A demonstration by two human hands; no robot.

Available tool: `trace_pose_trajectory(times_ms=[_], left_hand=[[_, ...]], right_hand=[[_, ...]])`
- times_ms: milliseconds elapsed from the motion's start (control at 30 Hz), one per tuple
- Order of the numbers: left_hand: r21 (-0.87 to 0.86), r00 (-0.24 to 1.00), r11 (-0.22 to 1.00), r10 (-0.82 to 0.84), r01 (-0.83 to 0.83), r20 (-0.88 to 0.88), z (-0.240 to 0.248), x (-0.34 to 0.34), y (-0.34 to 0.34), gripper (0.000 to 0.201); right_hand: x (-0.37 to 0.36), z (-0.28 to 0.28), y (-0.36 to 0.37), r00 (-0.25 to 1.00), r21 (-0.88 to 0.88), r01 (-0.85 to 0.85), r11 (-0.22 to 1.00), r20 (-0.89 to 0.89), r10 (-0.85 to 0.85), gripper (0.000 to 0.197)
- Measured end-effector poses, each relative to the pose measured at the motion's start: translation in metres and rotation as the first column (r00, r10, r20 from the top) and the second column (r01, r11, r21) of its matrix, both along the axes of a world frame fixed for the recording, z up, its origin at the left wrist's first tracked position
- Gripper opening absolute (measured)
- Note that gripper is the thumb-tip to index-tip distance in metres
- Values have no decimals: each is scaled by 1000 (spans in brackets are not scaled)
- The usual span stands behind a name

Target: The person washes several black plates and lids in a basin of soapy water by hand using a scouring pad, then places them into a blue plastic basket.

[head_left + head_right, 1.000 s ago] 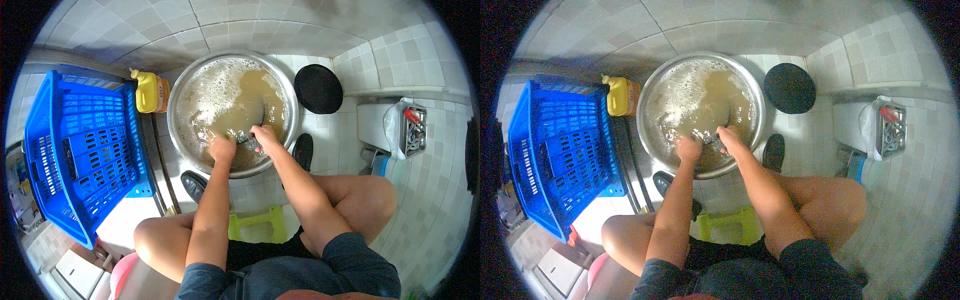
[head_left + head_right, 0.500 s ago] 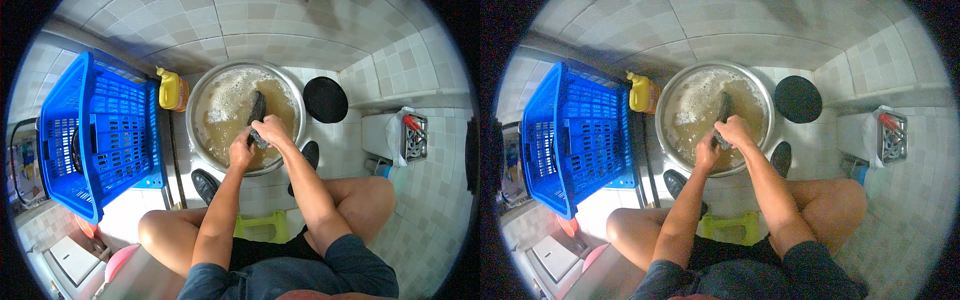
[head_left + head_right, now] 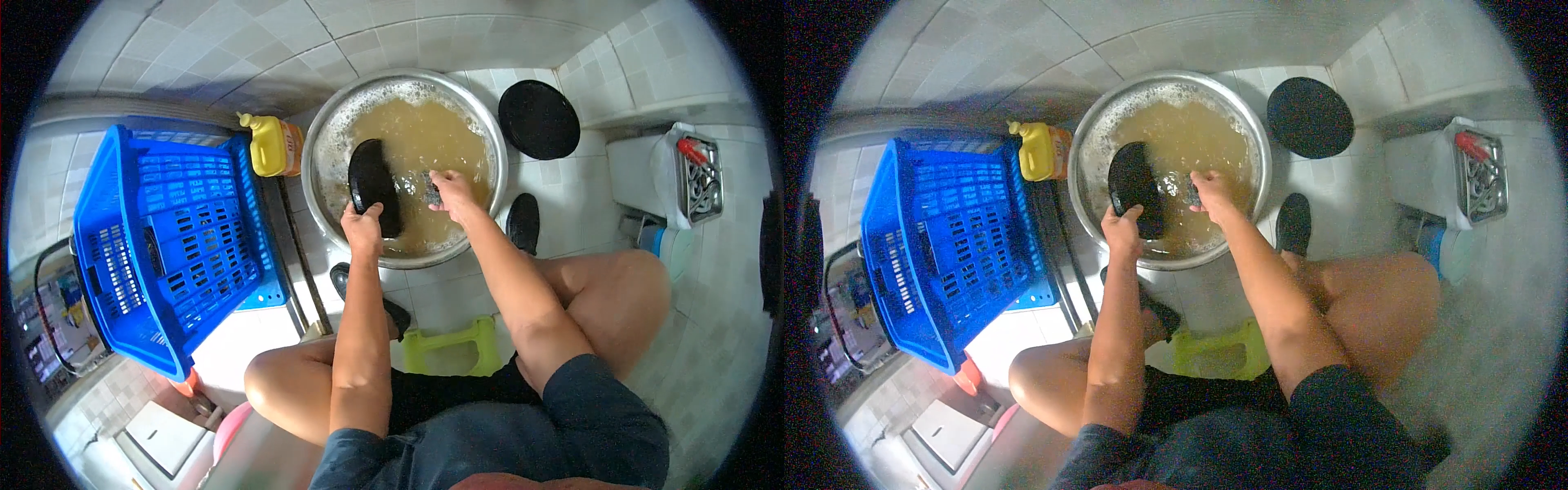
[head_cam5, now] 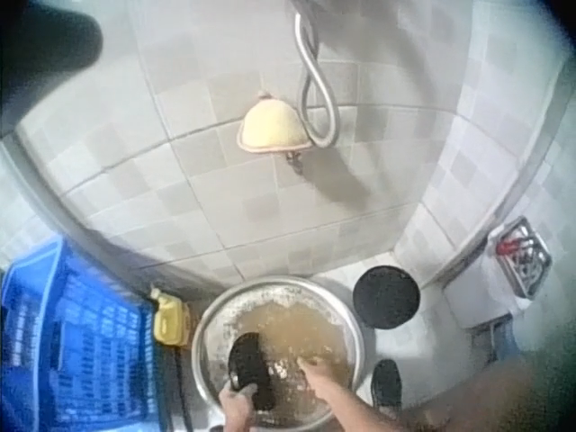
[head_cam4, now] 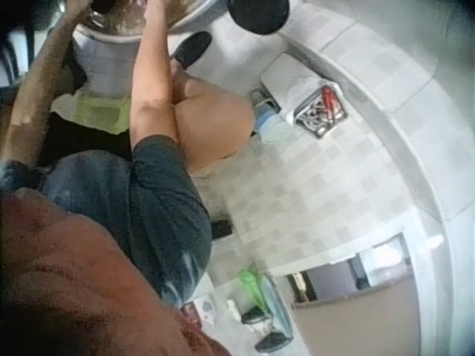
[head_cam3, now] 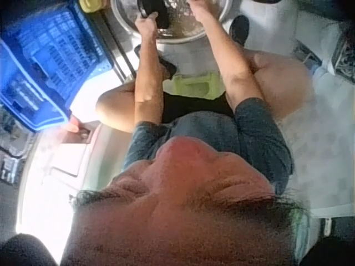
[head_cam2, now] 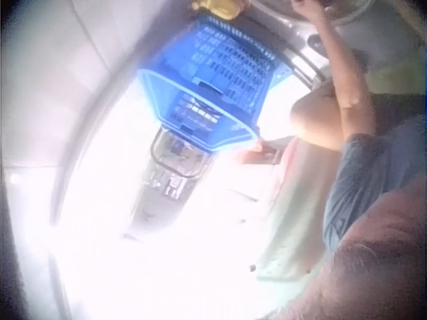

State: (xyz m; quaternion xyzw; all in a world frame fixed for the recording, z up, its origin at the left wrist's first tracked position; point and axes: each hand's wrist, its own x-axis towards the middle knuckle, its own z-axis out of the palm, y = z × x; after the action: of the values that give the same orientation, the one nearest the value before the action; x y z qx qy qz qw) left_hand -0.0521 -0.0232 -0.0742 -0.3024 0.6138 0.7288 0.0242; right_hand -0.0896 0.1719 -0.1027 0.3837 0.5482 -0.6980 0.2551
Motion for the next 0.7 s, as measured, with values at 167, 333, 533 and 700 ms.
trace_pose_trajectory(times_ms=[167,333,533,700], left_hand=[[154,999,987,-38,36,10,-7,-7,14,36],[199,999,980,-24,15,43,9,5,-17,49],[196,995,980,-40,21,93,21,-1,-6,45],[129,991,989,50,-66,122,16,0,-13,46]], right_hand=[[10,-44,-18,833,595,-144,791,-359,421,29],[27,-8,-91,539,660,-93,746,-597,595,29],[-4,-16,-70,619,793,-157,589,-386,684,15],[13,-7,-81,535,738,-209,642,-463,706,11]])
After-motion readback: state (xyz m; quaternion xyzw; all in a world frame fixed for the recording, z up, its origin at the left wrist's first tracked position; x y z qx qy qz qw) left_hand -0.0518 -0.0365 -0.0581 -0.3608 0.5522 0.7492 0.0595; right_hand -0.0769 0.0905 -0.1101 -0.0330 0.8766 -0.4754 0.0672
